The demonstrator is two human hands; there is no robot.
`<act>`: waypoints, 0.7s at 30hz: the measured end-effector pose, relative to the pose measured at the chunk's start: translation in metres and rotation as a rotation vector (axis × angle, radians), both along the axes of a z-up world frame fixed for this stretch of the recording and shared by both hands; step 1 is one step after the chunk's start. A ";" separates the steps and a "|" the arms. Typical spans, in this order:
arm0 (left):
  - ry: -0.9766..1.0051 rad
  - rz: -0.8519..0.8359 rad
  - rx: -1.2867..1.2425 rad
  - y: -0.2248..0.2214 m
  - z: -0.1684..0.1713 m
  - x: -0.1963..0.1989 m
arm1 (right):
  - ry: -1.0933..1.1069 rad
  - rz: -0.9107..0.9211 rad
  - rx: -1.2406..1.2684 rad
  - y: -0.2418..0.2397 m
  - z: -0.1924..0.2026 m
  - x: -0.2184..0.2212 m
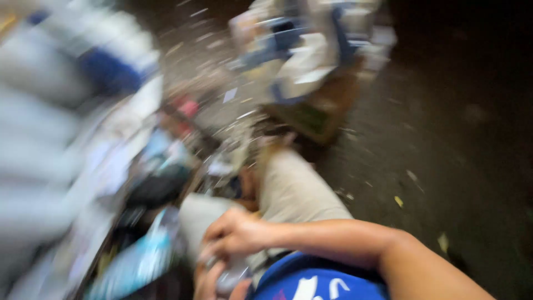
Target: The person is packaging individual white candles into plastic sleeves, using scissors to trim the bags and ensuring they are properly seated.
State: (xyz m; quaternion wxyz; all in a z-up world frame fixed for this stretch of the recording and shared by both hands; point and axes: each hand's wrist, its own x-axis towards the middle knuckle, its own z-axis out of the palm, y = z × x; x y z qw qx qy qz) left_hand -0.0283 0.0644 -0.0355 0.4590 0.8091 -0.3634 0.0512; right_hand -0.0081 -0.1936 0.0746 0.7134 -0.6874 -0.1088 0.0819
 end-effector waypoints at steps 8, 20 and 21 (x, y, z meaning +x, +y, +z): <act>0.185 0.060 -0.132 -0.072 0.178 -0.011 | -0.046 0.091 -0.392 -0.002 0.085 0.013; 0.603 0.117 0.043 -0.047 0.152 -0.003 | -1.316 -0.602 -0.635 -0.127 0.179 0.270; 0.736 0.120 0.071 -0.046 0.160 0.002 | -1.097 -0.733 -0.766 -0.153 0.172 0.308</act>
